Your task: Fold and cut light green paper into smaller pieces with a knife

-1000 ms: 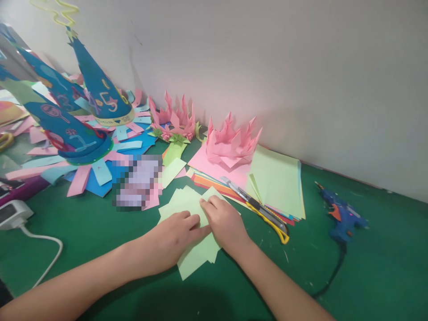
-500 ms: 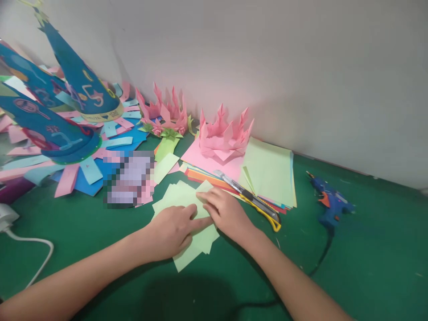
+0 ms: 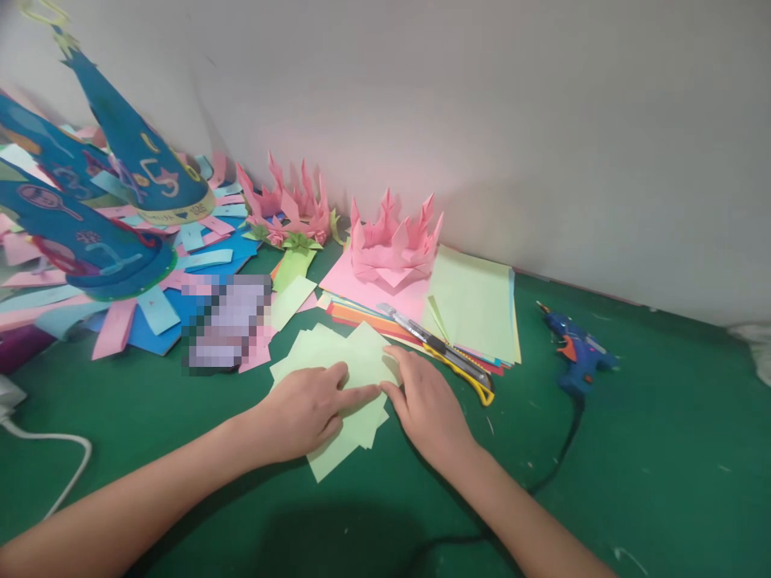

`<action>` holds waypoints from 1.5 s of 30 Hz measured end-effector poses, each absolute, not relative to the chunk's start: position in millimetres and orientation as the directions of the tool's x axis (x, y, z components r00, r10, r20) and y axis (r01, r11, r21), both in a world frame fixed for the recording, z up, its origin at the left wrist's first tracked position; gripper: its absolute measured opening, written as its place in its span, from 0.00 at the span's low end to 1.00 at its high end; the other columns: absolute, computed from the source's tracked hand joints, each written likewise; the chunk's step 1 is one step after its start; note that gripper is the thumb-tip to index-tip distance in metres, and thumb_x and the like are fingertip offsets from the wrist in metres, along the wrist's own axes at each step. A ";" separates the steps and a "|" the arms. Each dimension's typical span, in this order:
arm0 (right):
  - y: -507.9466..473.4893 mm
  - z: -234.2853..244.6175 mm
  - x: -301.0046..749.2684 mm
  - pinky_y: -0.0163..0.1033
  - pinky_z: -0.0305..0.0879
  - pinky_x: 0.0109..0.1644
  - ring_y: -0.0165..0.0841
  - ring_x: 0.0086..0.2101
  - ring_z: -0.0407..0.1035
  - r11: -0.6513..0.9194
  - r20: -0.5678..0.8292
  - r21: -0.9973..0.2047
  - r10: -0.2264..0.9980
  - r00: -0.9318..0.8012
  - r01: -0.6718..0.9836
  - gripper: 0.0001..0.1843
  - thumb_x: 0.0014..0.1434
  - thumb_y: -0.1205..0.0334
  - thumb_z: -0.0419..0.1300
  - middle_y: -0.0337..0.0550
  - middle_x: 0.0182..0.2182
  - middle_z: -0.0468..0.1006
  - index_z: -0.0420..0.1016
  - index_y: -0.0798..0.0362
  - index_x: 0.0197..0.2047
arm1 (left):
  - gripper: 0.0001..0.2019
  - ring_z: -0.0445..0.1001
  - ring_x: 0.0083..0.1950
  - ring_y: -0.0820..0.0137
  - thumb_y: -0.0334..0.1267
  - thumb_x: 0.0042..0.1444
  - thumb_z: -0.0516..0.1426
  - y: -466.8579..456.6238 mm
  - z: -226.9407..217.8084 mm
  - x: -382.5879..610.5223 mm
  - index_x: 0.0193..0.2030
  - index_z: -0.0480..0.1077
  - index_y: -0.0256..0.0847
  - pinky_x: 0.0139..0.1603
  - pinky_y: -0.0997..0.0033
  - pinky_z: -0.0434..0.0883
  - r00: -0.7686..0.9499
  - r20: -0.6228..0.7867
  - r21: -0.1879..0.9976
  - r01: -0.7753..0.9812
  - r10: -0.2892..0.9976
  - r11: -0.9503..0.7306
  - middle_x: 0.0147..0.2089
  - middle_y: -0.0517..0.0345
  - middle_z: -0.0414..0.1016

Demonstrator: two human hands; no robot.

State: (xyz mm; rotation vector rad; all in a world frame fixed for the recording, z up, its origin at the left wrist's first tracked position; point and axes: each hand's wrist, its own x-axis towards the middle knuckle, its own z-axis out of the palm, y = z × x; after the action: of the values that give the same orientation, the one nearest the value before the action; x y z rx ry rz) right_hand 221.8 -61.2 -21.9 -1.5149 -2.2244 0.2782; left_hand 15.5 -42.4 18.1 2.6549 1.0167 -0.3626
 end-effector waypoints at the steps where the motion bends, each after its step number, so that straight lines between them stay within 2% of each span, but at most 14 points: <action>1: -61.2 -21.5 219.7 0.42 0.66 0.35 0.38 0.32 0.69 0.373 0.226 -0.404 0.925 -0.304 0.835 0.18 0.63 0.59 0.51 0.44 0.31 0.71 0.61 0.54 0.55 | 0.26 0.68 0.28 0.68 0.36 0.61 0.46 -42.5 18.2 15.6 0.66 0.52 0.54 0.29 0.70 0.66 0.721 -0.333 0.159 0.679 0.608 -0.717 0.40 0.52 0.65; 9: -58.7 -11.2 225.7 0.38 0.65 0.31 0.34 0.27 0.67 0.307 0.149 -0.507 0.952 -0.269 0.806 0.15 0.59 0.66 0.50 0.40 0.29 0.69 0.63 0.50 0.50 | 0.25 0.67 0.27 0.69 0.35 0.61 0.45 -42.5 19.3 14.2 0.65 0.53 0.53 0.28 0.69 0.66 0.725 -0.328 0.192 0.679 0.606 -0.709 0.40 0.52 0.65; 15: -58.6 -9.7 234.9 0.37 0.63 0.29 0.31 0.24 0.64 0.276 0.113 -0.596 0.958 -0.262 0.754 0.15 0.57 0.69 0.52 0.39 0.31 0.70 0.64 0.48 0.48 | 0.20 0.66 0.28 0.70 0.32 0.57 0.46 -42.4 14.6 9.4 0.56 0.63 0.48 0.28 0.71 0.65 0.723 -0.254 0.251 0.690 0.642 -0.679 0.36 0.56 0.63; 19: -62.5 -11.0 230.0 0.36 0.63 0.32 0.30 0.26 0.63 0.269 0.145 -0.642 0.962 -0.231 0.718 0.12 0.59 0.69 0.53 0.39 0.30 0.70 0.67 0.49 0.46 | 0.19 0.66 0.26 0.71 0.31 0.58 0.45 -42.5 10.6 7.6 0.54 0.64 0.48 0.26 0.72 0.63 0.727 -0.222 0.261 0.686 0.649 -0.679 0.35 0.57 0.63; 21: -65.4 -10.5 224.4 0.37 0.62 0.35 0.31 0.30 0.64 0.373 0.215 -0.582 0.927 -0.306 0.723 0.10 0.61 0.69 0.52 0.41 0.31 0.71 0.70 0.50 0.44 | 0.19 0.66 0.26 0.71 0.31 0.57 0.45 -42.0 9.5 7.5 0.54 0.65 0.48 0.26 0.72 0.63 0.731 -0.208 0.272 0.682 0.650 -0.679 0.35 0.57 0.64; 24: -68.6 -9.2 218.9 0.39 0.57 0.34 0.33 0.31 0.61 0.579 0.278 -0.365 0.815 -0.508 0.729 0.16 0.63 0.71 0.47 0.43 0.30 0.71 0.75 0.51 0.44 | 0.18 0.66 0.27 0.71 0.31 0.56 0.46 -40.3 9.4 6.8 0.50 0.68 0.45 0.26 0.72 0.62 0.731 -0.197 0.296 0.680 0.654 -0.671 0.34 0.57 0.64; 27: -68.3 -7.3 222.3 0.40 0.54 0.32 0.34 0.29 0.57 0.644 0.289 -0.225 0.761 -0.582 0.731 0.18 0.62 0.73 0.47 0.44 0.27 0.69 0.77 0.53 0.43 | 0.16 0.67 0.28 0.71 0.30 0.56 0.46 -37.4 11.2 1.7 0.45 0.71 0.42 0.28 0.73 0.63 0.746 -0.170 0.350 0.657 0.645 -0.668 0.34 0.57 0.65; 34: -62.0 -6.3 238.1 0.42 0.58 0.35 0.35 0.30 0.59 0.605 0.372 -0.213 0.776 -0.509 0.767 0.16 0.58 0.72 0.49 0.44 0.26 0.67 0.76 0.53 0.29 | 0.14 0.69 0.31 0.71 0.28 0.54 0.48 -28.2 12.4 -19.3 0.34 0.75 0.42 0.30 0.73 0.64 0.788 -0.059 0.423 0.575 0.612 -0.700 0.30 0.58 0.69; 35: -61.2 -7.6 237.6 0.42 0.60 0.37 0.36 0.32 0.61 0.584 0.378 -0.224 0.790 -0.483 0.780 0.15 0.59 0.71 0.49 0.45 0.28 0.68 0.76 0.53 0.30 | 0.13 0.70 0.32 0.70 0.28 0.53 0.49 -27.3 10.9 -19.0 0.33 0.75 0.41 0.31 0.72 0.65 0.779 -0.027 0.432 0.574 0.627 -0.695 0.29 0.58 0.69; 37: -59.7 -11.0 234.5 0.45 0.63 0.43 0.38 0.38 0.65 0.538 0.385 -0.230 0.816 -0.432 0.811 0.13 0.61 0.68 0.49 0.48 0.36 0.72 0.75 0.54 0.38 | 0.12 0.69 0.33 0.69 0.28 0.53 0.49 -26.4 6.5 -15.0 0.30 0.73 0.40 0.33 0.70 0.66 0.719 0.048 0.438 0.609 0.694 -0.661 0.29 0.57 0.70; 38: -59.1 -12.7 232.5 0.47 0.64 0.46 0.40 0.42 0.66 0.524 0.382 -0.221 0.823 -0.421 0.823 0.13 0.62 0.65 0.49 0.50 0.41 0.73 0.74 0.54 0.44 | 0.11 0.69 0.33 0.68 0.28 0.54 0.49 -26.4 3.9 -11.9 0.31 0.73 0.39 0.34 0.69 0.66 0.669 0.097 0.439 0.636 0.737 -0.635 0.30 0.56 0.71; 40: -58.5 -16.0 228.5 0.49 0.63 0.51 0.42 0.48 0.66 0.519 0.358 -0.197 0.828 -0.432 0.832 0.16 0.64 0.59 0.50 0.51 0.47 0.73 0.68 0.54 0.53 | 0.10 0.69 0.39 0.65 0.30 0.56 0.49 -27.3 -1.9 -5.7 0.41 0.70 0.37 0.42 0.63 0.68 0.558 0.194 0.420 0.696 0.807 -0.583 0.37 0.53 0.72; 42: -58.8 -18.8 225.7 0.50 0.63 0.54 0.42 0.50 0.65 0.525 0.327 -0.184 0.830 -0.452 0.831 0.20 0.64 0.55 0.51 0.50 0.49 0.73 0.65 0.54 0.55 | 0.16 0.67 0.46 0.59 0.39 0.58 0.53 -28.6 -7.2 -1.5 0.52 0.64 0.37 0.46 0.57 0.67 0.512 0.222 0.366 0.745 0.830 -0.558 0.46 0.47 0.69; 45: -60.3 -21.9 223.8 0.51 0.62 0.56 0.43 0.52 0.64 0.517 0.302 -0.193 0.840 -0.451 0.834 0.20 0.63 0.55 0.52 0.50 0.52 0.72 0.65 0.54 0.56 | 0.26 0.65 0.48 0.57 0.45 0.57 0.56 -29.8 -12.8 0.0 0.59 0.56 0.38 0.48 0.55 0.67 0.500 0.189 0.330 0.778 0.845 -0.535 0.50 0.45 0.66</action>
State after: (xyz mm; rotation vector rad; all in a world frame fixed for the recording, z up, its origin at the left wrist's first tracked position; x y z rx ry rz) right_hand 223.8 -60.3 -21.9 -1.3866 -2.4041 0.0233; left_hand 0.0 -29.8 -12.8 2.5414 1.3937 0.4882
